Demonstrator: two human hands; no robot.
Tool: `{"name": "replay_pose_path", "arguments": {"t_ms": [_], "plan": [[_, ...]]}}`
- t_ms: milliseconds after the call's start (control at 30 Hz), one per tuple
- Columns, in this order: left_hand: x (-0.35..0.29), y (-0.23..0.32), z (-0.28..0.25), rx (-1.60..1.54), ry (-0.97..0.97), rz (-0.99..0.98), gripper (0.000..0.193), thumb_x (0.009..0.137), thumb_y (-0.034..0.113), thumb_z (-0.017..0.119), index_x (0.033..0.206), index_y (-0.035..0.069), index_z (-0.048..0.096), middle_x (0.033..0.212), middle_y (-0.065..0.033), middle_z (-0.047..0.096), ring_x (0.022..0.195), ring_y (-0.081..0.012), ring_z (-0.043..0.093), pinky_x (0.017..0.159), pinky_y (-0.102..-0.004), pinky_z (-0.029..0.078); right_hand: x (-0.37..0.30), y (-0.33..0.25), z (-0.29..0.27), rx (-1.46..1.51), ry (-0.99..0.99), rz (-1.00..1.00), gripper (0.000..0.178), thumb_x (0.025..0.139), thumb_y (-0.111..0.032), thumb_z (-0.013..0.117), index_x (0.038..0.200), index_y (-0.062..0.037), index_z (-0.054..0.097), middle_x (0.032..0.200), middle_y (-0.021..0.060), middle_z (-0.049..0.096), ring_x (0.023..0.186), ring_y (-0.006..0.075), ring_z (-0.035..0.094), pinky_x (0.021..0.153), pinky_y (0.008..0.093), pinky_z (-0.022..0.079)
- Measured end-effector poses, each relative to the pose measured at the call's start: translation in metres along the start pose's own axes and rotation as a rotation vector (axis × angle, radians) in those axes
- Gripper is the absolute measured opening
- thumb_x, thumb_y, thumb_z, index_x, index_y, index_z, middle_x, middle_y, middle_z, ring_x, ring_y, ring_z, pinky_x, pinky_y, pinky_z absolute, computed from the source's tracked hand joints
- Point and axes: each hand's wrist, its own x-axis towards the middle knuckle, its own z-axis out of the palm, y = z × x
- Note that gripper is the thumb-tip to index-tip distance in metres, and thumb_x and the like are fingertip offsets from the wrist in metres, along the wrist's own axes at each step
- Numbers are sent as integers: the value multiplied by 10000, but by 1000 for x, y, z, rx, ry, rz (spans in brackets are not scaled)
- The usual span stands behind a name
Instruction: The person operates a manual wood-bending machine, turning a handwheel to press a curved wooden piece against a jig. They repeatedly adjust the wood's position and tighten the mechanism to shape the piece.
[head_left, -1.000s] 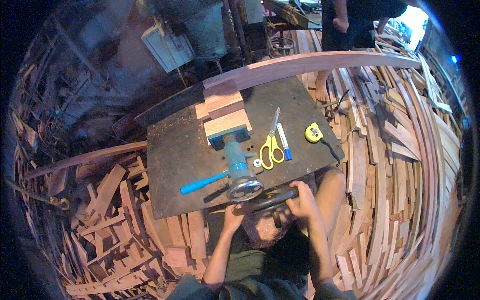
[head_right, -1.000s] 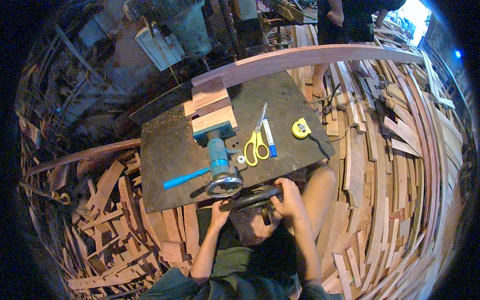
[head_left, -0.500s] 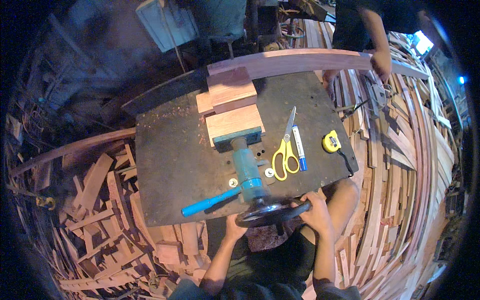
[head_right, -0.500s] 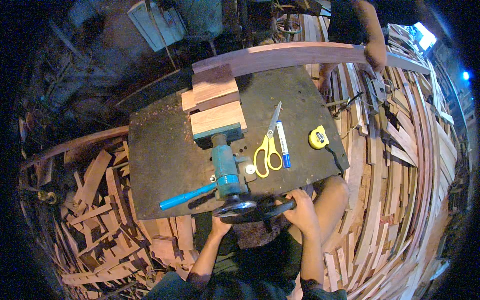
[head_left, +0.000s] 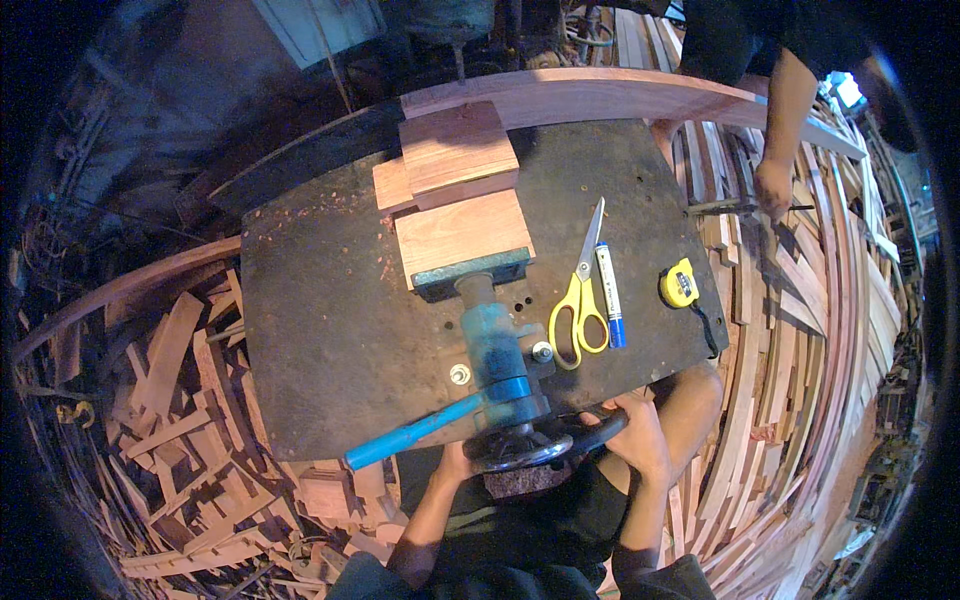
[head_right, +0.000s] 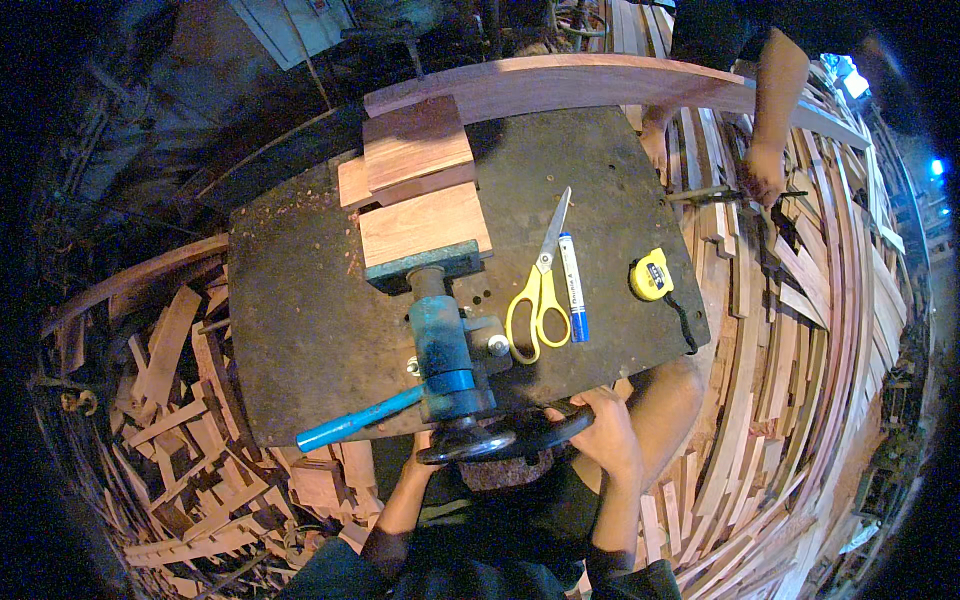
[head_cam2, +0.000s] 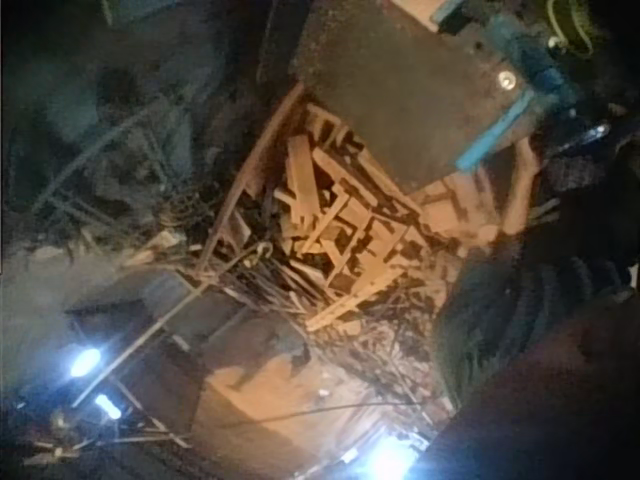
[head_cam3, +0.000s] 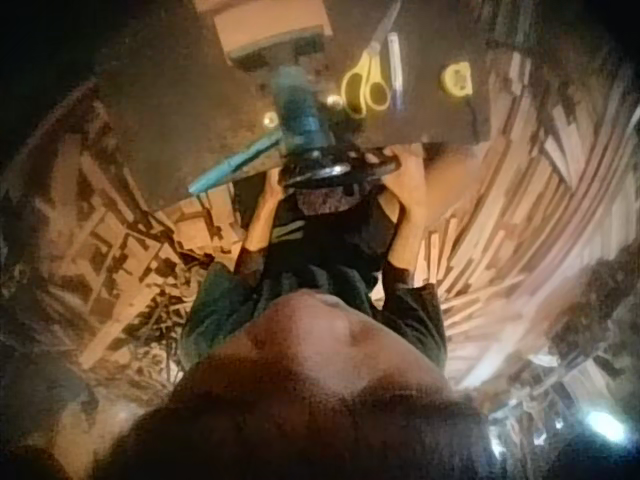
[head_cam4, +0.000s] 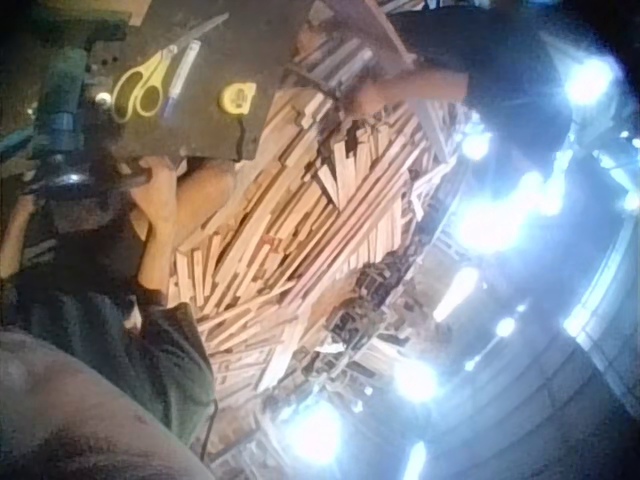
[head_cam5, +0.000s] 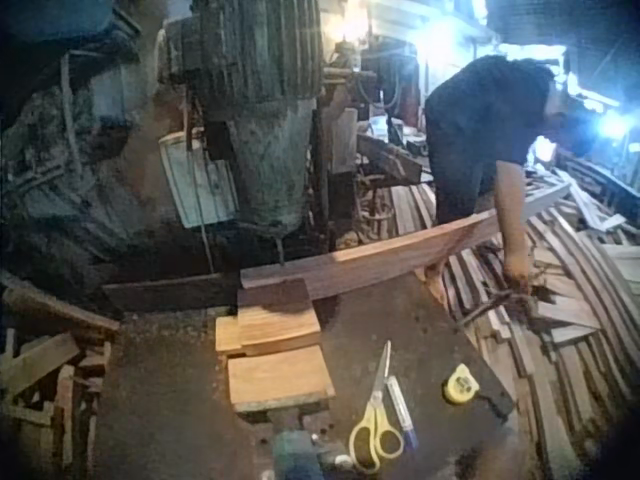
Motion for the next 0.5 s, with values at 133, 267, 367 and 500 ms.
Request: {"name": "replay_pose_path", "arguments": {"t_ms": [133, 267, 367, 500], "plan": [[4, 44, 12, 364, 3, 318, 302, 872, 116, 621, 1160, 34, 592, 1126, -91, 638, 945, -233, 630, 884, -393, 505, -1, 6, 1, 23, 4, -5, 396, 659, -289, 845, 741, 34, 630, 735, 194, 622, 726, 371, 614, 685, 405, 493], [0, 16, 3, 310, 21, 212, 303, 834, 109, 652, 1125, 31, 616, 1107, -116, 645, 966, -249, 621, 873, -390, 492, -1, 4, 1, 19, 9, -5, 405, 670, -301, 840, 733, 34, 622, 720, 193, 609, 718, 368, 602, 669, 405, 482], [-3, 16, -1, 329, -10, 195, 333, 789, 65, 684, 1113, 24, 618, 1116, -142, 636, 987, -262, 602, 864, -396, 471, -2, 2, 1, 21, 40, -38, 411, 681, -308, 834, 727, 36, 615, 710, 193, 599, 713, 369, 594, 659, 403, 475], [2, 34, 9, 368, 7, 255, 253, 829, 95, 634, 1072, 25, 644, 1041, -127, 668, 945, -237, 626, 854, -379, 491, -2, -4, -4, -26, 75, -125, 416, 692, -316, 828, 725, 38, 611, 705, 193, 595, 714, 370, 589, 659, 403, 470]]}}
